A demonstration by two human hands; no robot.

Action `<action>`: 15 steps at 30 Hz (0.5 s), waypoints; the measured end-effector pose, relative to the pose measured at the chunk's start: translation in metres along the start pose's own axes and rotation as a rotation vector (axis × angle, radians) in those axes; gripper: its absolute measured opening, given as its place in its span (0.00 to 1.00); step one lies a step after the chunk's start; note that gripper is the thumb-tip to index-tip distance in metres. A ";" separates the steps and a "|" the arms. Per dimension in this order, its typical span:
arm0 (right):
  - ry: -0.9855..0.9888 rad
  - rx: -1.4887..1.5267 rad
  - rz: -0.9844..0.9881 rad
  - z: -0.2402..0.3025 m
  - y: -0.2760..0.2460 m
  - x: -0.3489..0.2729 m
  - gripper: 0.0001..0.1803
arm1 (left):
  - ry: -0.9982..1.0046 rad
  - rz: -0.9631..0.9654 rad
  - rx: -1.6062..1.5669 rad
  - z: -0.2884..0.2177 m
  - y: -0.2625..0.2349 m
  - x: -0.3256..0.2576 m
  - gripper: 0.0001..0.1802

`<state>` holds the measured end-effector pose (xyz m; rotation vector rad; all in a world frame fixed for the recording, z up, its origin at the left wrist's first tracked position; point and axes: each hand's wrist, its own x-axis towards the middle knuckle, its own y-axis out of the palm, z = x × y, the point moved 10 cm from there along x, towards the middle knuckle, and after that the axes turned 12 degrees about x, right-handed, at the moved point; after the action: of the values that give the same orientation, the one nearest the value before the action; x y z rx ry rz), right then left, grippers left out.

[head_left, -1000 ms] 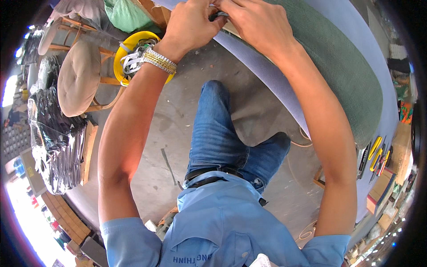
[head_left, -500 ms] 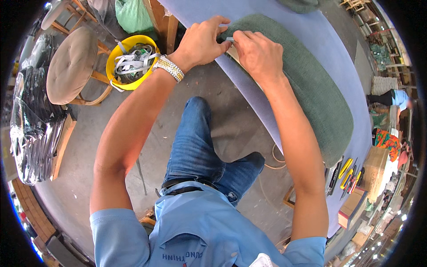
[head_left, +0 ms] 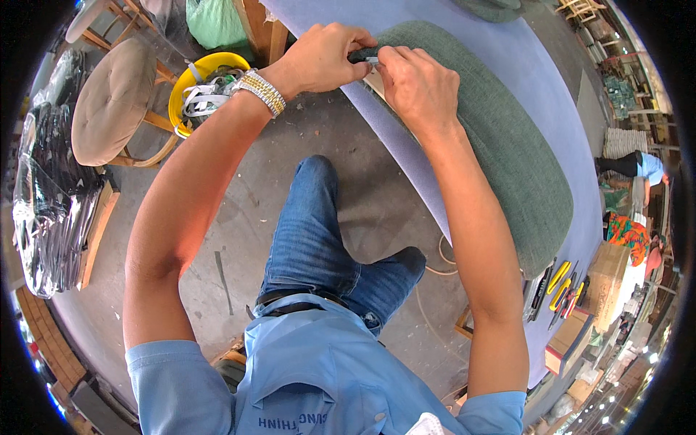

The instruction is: The person staples green fabric onto a cushion frame using a pneumatic staple gun, then trims excess fabric with a utility knife. The person repeats this process on multiple cushion pieces, folding edges and securing them before cutting.

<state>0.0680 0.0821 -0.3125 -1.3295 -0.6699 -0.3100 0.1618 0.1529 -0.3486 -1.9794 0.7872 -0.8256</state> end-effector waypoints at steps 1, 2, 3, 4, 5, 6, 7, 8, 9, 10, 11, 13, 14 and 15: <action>0.004 -0.002 0.003 0.000 0.000 0.000 0.00 | -0.003 0.005 -0.005 0.001 0.001 0.000 0.23; 0.008 -0.004 0.007 -0.001 0.000 0.000 0.01 | -0.005 0.010 -0.010 0.001 0.002 0.001 0.23; 0.009 0.001 0.003 -0.001 0.000 -0.001 0.01 | -0.005 0.015 -0.029 0.002 0.003 0.002 0.23; 0.012 0.006 -0.002 -0.002 0.000 -0.001 0.01 | -0.003 0.021 -0.046 0.003 0.003 0.003 0.23; 0.015 0.011 -0.008 -0.002 0.000 -0.001 0.01 | -0.001 0.028 -0.063 0.003 0.005 0.004 0.24; 0.020 0.015 -0.007 -0.004 0.000 -0.001 0.02 | -0.008 0.031 -0.050 0.004 0.005 0.004 0.23; 0.030 0.020 -0.008 -0.005 0.000 -0.002 0.03 | -0.013 0.038 -0.036 0.002 0.003 0.005 0.23; 0.039 0.025 -0.009 -0.007 -0.001 -0.003 0.05 | -0.019 0.044 -0.021 -0.001 0.002 0.005 0.23; 0.047 0.026 -0.006 -0.009 -0.001 -0.003 0.04 | -0.018 0.037 -0.017 -0.002 0.003 0.005 0.23; 0.056 0.030 -0.007 -0.009 0.000 -0.003 0.04 | -0.017 0.032 -0.009 -0.001 0.002 0.005 0.23; 0.065 0.035 -0.007 -0.009 0.001 -0.002 0.04 | -0.017 0.026 -0.001 0.000 0.002 0.005 0.23; 0.071 0.039 -0.006 -0.007 0.000 -0.002 0.04 | 0.012 -0.020 0.044 -0.004 -0.002 0.005 0.23; 0.071 0.045 -0.006 -0.005 -0.001 -0.001 0.04 | 0.023 -0.044 0.070 -0.007 -0.005 0.005 0.23; 0.069 0.028 -0.002 -0.005 -0.002 -0.003 0.04 | 0.012 -0.033 0.096 -0.010 -0.001 0.005 0.23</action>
<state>0.0660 0.0765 -0.3133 -1.2855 -0.6153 -0.3453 0.1577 0.1450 -0.3421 -1.9084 0.7108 -0.8787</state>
